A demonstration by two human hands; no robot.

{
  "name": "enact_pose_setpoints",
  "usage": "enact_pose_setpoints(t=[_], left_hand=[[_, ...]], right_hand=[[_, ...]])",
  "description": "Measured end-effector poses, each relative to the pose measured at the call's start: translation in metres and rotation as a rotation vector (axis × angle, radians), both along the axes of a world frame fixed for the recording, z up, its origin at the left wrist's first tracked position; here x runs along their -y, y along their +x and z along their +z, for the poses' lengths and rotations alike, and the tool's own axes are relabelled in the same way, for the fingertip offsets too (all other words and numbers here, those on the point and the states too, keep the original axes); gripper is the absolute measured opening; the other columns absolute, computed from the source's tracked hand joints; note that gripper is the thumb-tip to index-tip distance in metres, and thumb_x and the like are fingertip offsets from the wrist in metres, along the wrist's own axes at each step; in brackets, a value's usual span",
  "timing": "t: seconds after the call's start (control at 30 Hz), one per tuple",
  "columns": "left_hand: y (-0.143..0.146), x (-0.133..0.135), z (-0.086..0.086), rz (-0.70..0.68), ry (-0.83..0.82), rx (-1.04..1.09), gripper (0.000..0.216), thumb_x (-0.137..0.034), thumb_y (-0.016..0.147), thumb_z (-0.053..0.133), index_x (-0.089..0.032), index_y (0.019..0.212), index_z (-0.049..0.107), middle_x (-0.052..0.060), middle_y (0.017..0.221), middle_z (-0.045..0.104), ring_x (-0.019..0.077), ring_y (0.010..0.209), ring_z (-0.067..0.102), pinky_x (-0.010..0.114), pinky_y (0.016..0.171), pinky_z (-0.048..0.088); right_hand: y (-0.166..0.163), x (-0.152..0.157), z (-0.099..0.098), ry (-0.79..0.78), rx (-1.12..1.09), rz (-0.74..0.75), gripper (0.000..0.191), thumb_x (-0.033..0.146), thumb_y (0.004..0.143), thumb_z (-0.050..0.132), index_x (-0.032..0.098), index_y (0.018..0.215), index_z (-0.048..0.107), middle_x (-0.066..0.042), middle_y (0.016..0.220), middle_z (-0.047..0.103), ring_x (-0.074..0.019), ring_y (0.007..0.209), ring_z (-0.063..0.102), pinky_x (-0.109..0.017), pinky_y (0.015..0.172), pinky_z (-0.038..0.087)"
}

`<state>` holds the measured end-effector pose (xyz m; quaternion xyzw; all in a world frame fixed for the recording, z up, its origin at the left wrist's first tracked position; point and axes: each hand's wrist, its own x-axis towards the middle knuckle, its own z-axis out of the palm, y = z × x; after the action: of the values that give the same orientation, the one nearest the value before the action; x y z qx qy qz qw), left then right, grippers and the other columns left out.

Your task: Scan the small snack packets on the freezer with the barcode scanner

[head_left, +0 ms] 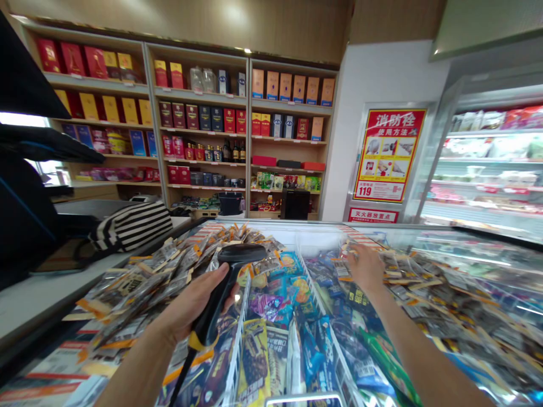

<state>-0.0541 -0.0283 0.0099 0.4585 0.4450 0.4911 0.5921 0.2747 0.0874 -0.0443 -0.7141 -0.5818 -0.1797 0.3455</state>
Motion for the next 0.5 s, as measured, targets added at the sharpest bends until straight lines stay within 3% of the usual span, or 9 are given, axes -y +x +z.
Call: enact_pose_setpoints(t=[0.13, 0.2, 0.33, 0.43, 0.5], left_hand=[[-0.004, -0.003, -0.003, -0.012, 0.014, 0.013, 0.029, -0.042, 0.066, 0.049, -0.013, 0.063, 0.051, 0.0, 0.055, 0.053, 0.007, 0.042, 0.046, 0.018, 0.04, 0.036], [-0.006, -0.005, -0.004, -0.031, 0.016, 0.013, 0.029, -0.042, 0.066, 0.05, -0.013, 0.062, 0.052, 0.0, 0.054, 0.053, 0.0074, 0.043, 0.047, 0.018, 0.041, 0.037], [-0.007, -0.006, -0.005, -0.055, 0.001, 0.001, 0.029, -0.041, 0.066, 0.051, -0.012, 0.065, 0.053, 0.001, 0.054, 0.053, 0.0085, 0.044, 0.047, 0.02, 0.043, 0.037], [-0.004, -0.004, -0.004, -0.034, 0.008, -0.012, 0.03, -0.042, 0.066, 0.049, -0.012, 0.067, 0.052, 0.001, 0.054, 0.054, 0.0078, 0.043, 0.046, 0.019, 0.042, 0.036], [-0.001, -0.002, -0.003, -0.04, 0.007, -0.012, 0.031, -0.044, 0.067, 0.047, -0.013, 0.067, 0.052, 0.0, 0.051, 0.053, 0.0077, 0.042, 0.045, 0.018, 0.041, 0.034]], right_hand=[[-0.081, -0.003, 0.001, -0.264, -0.025, 0.417, 0.041, 0.041, 0.075, 0.03, 0.016, 0.097, 0.054, -0.009, 0.094, 0.059, -0.019, 0.087, 0.052, -0.031, 0.075, 0.036], [-0.116, -0.007, 0.0, -0.378, -0.052, 0.41, 0.047, 0.047, 0.074, 0.026, 0.015, 0.092, 0.056, -0.011, 0.088, 0.06, -0.0221, 0.084, 0.053, -0.035, 0.072, 0.038], [-0.157, -0.018, -0.006, -0.402, -0.052, 0.276, 0.056, 0.059, 0.064, 0.033, 0.012, 0.078, 0.06, -0.017, 0.092, 0.057, -0.0325, 0.093, 0.046, -0.048, 0.073, 0.033], [-0.159, -0.025, -0.014, -0.385, -0.185, 0.29, 0.043, 0.052, 0.058, 0.047, 0.015, 0.076, 0.059, -0.013, 0.09, 0.058, -0.0314, 0.092, 0.047, -0.047, 0.073, 0.032], [-0.147, -0.029, -0.018, -0.312, -0.392, 0.341, 0.035, 0.042, 0.057, 0.05, 0.015, 0.079, 0.057, -0.011, 0.082, 0.06, -0.0266, 0.083, 0.052, -0.041, 0.07, 0.036]])
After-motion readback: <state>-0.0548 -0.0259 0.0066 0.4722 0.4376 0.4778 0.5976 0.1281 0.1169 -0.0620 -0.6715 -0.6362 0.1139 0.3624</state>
